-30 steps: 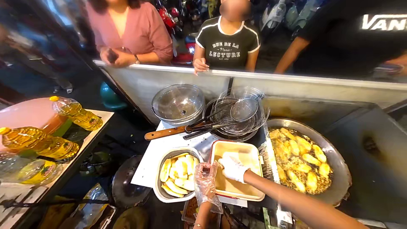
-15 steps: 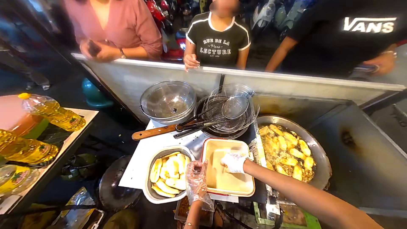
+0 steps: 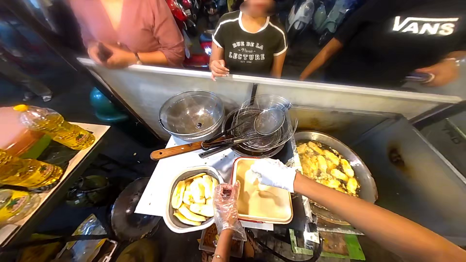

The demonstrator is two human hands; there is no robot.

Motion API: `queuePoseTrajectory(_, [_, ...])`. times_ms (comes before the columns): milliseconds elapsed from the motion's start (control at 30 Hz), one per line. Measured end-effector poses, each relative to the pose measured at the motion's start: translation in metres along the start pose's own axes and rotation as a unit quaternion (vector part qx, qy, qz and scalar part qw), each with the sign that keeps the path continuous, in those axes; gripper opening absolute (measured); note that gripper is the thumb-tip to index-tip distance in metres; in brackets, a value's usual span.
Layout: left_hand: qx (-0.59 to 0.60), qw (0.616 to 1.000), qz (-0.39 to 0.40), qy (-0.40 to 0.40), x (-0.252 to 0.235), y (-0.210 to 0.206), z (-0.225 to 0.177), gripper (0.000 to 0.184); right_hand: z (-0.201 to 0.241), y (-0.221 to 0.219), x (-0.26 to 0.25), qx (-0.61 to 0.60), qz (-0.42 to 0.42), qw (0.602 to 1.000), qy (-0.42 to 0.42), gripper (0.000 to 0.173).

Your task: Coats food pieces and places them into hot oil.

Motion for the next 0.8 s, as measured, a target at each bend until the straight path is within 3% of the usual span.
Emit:
queuePoseTrajectory(67, [0.004,1.000,0.000,-0.002,0.000,-0.001,0.002,0.022,-0.019,-0.022,-0.006,-0.002,-0.035,0.999,0.031,0.025])
queuePoseTrajectory(200, [0.014,1.000,-0.008,-0.012,0.002,-0.003,0.006,0.021,-0.057,-0.086,-0.022,-0.016,0.074,0.997,0.002,0.031])
queuePoseTrajectory(333, [0.013,1.000,-0.007,-0.015,-0.001,-0.003,0.004,0.021,-0.041,-0.087,-0.050,-0.060,-0.018,0.995,-0.083,0.033])
queuePoseTrajectory(400, [0.007,1.000,-0.007,-0.019,0.001,-0.003,0.004,0.022,-0.023,-0.083,-0.062,-0.034,0.029,0.993,-0.113,0.040])
queuePoseTrajectory(500, [-0.001,0.999,0.000,-0.032,0.001,-0.004,0.002,0.022,-0.001,-0.073,-0.066,-0.004,0.093,0.988,-0.124,0.029])
queuePoseTrajectory(567, [-0.013,0.999,0.007,-0.037,0.000,-0.002,-0.002,0.021,0.002,-0.067,-0.063,-0.009,0.093,0.989,-0.113,0.028])
queuePoseTrajectory(700, [-0.027,0.998,0.027,-0.040,0.003,-0.003,-0.003,0.024,-0.014,-0.063,-0.040,-0.080,0.019,0.992,-0.101,0.029])
queuePoseTrajectory(800, [-0.030,0.997,0.060,-0.047,-0.001,0.001,0.005,0.025,-0.032,-0.079,-0.025,-0.157,-0.127,0.976,-0.083,0.028])
Point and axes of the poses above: each hand's wrist, its own x-axis away from the middle knuckle, its own y-axis out of the back of the hand, z = x × y, the point moved 1 cm from there along -x, towards the middle knuckle, and after that the axes turned 2 degrees about -x, right-handed, at the moved point
